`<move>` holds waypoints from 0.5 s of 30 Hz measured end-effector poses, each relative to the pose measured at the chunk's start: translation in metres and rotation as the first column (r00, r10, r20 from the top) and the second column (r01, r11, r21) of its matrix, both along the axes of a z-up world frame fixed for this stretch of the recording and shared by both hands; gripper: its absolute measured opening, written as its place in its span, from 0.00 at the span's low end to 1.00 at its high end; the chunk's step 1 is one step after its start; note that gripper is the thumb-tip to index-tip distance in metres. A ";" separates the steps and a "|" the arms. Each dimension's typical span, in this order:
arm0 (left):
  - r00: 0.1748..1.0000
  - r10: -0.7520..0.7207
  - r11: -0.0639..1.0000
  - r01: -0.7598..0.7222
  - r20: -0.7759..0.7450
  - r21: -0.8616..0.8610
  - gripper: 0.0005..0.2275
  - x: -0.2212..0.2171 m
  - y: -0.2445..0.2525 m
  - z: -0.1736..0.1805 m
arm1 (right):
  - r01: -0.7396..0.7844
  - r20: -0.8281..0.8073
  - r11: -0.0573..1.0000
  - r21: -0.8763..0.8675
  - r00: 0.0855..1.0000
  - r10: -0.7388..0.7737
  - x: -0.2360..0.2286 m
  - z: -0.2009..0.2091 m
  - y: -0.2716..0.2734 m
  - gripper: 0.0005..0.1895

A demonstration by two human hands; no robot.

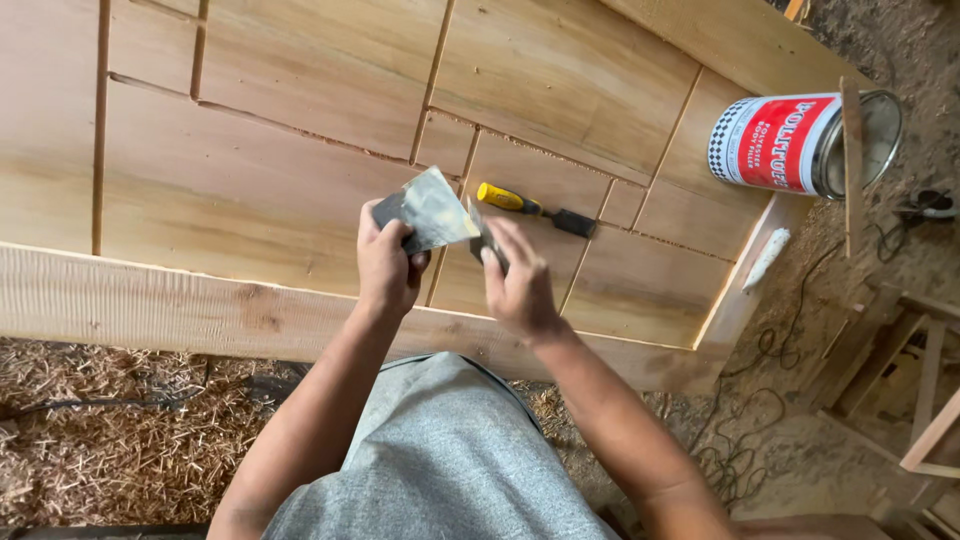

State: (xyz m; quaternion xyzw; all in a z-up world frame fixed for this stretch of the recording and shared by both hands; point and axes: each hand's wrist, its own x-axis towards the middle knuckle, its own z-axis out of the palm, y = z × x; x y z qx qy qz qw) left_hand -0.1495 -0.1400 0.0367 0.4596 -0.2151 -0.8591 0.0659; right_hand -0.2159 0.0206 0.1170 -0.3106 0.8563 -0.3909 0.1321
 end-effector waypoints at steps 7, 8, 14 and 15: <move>0.949 -0.165 0.986 0.156 -0.269 -0.057 0.12 0.004 0.012 0.055 | 0.170 0.352 0.973 -0.154 0.930 -0.107 0.006 0.021 0.107 0.10; 0.926 -0.227 0.973 0.227 -0.303 -0.035 0.13 0.009 0.019 0.065 | 0.325 0.555 0.879 -0.349 0.827 -0.086 -0.001 0.027 0.121 0.11; 0.670 -0.462 0.739 0.653 -0.581 0.166 0.13 0.022 0.092 0.128 | 0.622 0.784 0.521 -0.585 0.596 0.170 -0.011 0.029 0.180 0.22; 0.637 -0.459 0.711 0.681 -0.620 0.174 0.13 0.024 0.103 0.135 | 0.642 0.793 0.506 -0.576 0.589 0.155 -0.004 0.022 0.183 0.23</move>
